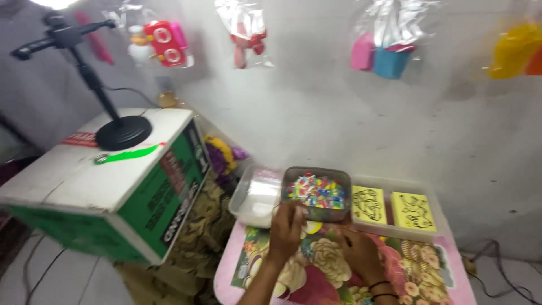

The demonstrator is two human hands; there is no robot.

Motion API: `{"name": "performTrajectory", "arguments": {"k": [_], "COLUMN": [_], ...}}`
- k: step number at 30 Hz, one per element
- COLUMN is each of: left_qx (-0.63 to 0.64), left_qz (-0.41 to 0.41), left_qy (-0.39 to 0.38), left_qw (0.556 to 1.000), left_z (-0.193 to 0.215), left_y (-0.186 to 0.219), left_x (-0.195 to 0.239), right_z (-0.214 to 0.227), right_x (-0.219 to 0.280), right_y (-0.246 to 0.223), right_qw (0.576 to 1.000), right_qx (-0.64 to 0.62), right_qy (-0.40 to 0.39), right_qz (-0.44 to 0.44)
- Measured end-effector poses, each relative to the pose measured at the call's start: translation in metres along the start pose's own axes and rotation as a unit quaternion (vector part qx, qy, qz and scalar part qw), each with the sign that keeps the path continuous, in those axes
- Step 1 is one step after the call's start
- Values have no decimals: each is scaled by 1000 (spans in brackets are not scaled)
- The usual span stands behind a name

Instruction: The person places small colorful beads onto yellow cards with printed designs, then places the cards into clear plastic bags. The person handles the cards and bags by hand, arranging the finished items on the floor.

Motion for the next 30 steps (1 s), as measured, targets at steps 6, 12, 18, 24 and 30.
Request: {"name": "performTrajectory", "arguments": {"k": [6, 12, 18, 24, 30], "left_qx": [-222, -355, -459, -437, -444], "left_qz": [-37, 129, 181, 294, 261], "left_qy": [16, -331, -546, -462, -430], "left_qw": [974, 865, 677, 713, 741], "left_z": [70, 101, 87, 79, 77], "left_y": [-8, -129, -191, -223, -217], "left_x": [-83, -76, -49, -30, -28], "right_z": [1, 1, -17, -13, -14], "right_x": [0, 0, -19, -16, -17], "right_y": [3, 0, 22, 16, 19], "right_qw": [1000, 999, 998, 998, 998], "right_qx": [0, 11, 32, 44, 23], "right_qy": [11, 13, -25, -4, -26], "right_qz": [-23, -34, -52, -50, -50]}}
Point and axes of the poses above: each hand's wrist, its own x-axis away from the middle knuckle, its own z-axis out of the back of the hand, y = z × x, the point moved 3 cm from there along -x, towards the middle knuckle, and after that the axes turned 14 degrees about -z, right-handed, at the moved point
